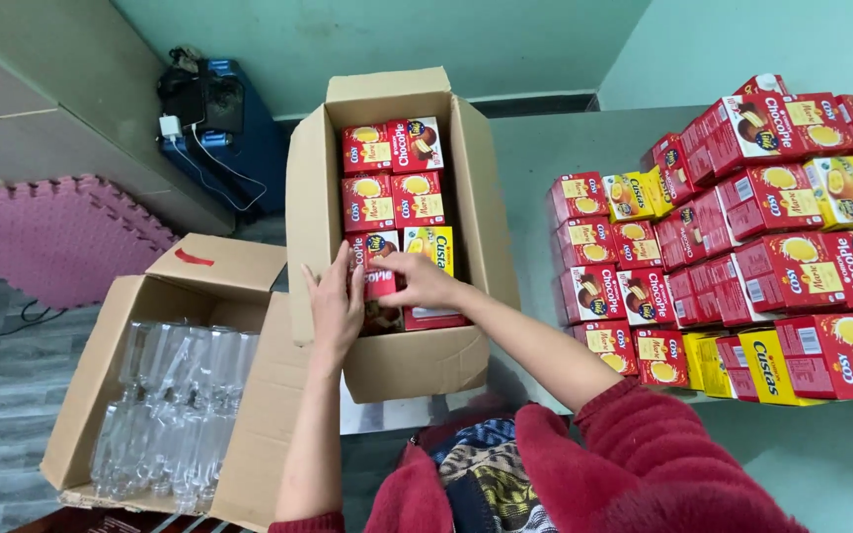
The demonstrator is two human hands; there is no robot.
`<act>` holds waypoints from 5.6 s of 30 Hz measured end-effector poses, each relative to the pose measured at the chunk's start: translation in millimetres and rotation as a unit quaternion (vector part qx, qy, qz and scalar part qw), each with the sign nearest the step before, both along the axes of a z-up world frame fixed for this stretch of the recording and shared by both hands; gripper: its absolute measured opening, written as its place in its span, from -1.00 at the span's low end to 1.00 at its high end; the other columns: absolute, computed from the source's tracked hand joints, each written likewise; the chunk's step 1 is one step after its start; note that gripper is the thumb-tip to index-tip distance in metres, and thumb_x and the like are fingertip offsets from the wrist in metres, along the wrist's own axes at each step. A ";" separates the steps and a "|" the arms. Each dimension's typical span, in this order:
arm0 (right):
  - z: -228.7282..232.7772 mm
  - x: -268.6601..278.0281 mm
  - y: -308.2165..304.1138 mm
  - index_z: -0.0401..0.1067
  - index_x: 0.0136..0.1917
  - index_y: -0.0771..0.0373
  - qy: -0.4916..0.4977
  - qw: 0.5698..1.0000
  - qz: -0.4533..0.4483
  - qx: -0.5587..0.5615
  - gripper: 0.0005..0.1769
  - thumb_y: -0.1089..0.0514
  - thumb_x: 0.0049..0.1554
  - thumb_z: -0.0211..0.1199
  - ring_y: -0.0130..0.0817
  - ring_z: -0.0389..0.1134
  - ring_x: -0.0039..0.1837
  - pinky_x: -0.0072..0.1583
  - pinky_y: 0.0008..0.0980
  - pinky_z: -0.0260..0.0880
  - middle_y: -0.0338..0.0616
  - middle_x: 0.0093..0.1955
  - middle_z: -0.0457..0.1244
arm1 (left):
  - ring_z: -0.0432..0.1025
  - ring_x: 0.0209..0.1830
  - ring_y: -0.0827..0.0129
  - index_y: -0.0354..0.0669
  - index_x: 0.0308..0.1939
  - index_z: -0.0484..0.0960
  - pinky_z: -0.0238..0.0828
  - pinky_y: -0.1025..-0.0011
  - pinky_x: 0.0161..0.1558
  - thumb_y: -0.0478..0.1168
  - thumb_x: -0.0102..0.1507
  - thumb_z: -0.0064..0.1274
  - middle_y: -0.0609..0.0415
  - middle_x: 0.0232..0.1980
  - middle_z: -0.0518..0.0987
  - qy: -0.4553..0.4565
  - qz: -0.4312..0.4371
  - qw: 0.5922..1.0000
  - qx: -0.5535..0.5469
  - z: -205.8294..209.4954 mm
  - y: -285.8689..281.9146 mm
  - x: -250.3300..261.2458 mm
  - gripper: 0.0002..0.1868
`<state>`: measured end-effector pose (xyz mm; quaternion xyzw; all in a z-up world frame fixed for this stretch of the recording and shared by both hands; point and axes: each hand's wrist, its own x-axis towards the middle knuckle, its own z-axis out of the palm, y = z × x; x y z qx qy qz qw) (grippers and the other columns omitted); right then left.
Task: Organizing and packing various snack boxes into a larger cardboard box for storage or shipping.
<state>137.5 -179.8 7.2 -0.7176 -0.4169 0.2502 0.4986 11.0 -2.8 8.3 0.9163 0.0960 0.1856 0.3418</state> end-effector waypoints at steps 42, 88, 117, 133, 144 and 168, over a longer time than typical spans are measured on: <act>24.8 2.2 -24.7 0.48 0.60 0.13 -0.020 0.920 -0.292 0.261 -0.40 0.13 0.33 0.46 -0.30 0.35 0.50 0.42 -0.21 0.51 -0.12 0.53 0.34 | -0.44 0.79 -0.56 -0.03 0.81 -0.57 -0.26 -0.57 0.60 0.00 0.21 0.52 -0.60 0.81 -0.33 -0.021 -0.121 0.916 -0.381 67.4 -61.2 60.9 0.57; 17.5 7.8 -30.3 0.74 0.05 0.10 -0.261 0.819 -0.473 0.195 -0.89 0.13 0.36 0.41 -0.21 0.60 0.12 0.18 -0.26 0.60 -0.27 0.09 0.51 | 0.58 0.23 0.06 0.00 -0.01 0.78 0.62 0.25 0.12 -0.31 0.28 0.17 -0.01 0.24 0.63 -0.278 0.048 0.929 0.240 7.5 -58.9 62.0 -0.77; 31.0 1.1 -27.0 0.63 -0.24 0.15 -0.193 0.829 -0.480 0.212 -0.68 0.14 0.39 0.38 -0.18 0.58 -0.05 0.02 -0.30 0.54 -0.22 -0.13 0.49 | 0.57 0.24 -0.05 -0.25 0.03 0.80 0.56 0.06 0.29 -0.27 0.35 0.31 -0.09 0.37 0.66 -0.279 -0.010 0.959 0.051 18.2 -49.5 58.4 -0.80; 6.0 12.5 -26.9 0.67 0.27 0.05 -0.114 0.876 -0.447 0.137 -0.67 0.20 0.22 0.50 -0.09 0.54 0.23 0.20 -0.18 0.60 -0.19 0.21 0.38 | 0.55 0.24 -0.10 -0.30 0.40 0.65 0.54 0.06 0.31 -0.32 0.21 0.47 -0.17 0.48 0.59 -0.267 -0.083 0.955 0.097 16.9 -57.4 62.1 -0.33; 1.1 16.1 -23.1 0.51 0.44 0.16 0.018 0.880 -0.463 0.107 -0.33 0.20 0.08 0.60 0.12 0.44 0.42 0.21 -0.17 0.69 -0.04 0.44 0.34 | 0.64 0.06 0.00 -0.27 0.25 0.78 0.65 0.15 0.13 -0.30 0.15 0.55 -0.15 0.24 0.75 -0.316 -0.069 0.944 0.060 22.8 -59.2 58.1 -0.42; 7.3 7.4 -24.1 0.61 0.44 0.19 -0.141 0.880 -0.420 0.170 -0.24 0.48 -0.01 0.19 0.07 0.45 0.44 0.39 -0.06 0.50 0.04 0.44 0.42 | 0.62 -0.35 0.48 0.08 -0.17 0.95 0.65 0.55 -0.35 -0.30 0.19 0.54 0.17 -0.27 0.74 -0.215 0.118 0.950 -0.194 11.4 -44.1 64.5 -0.83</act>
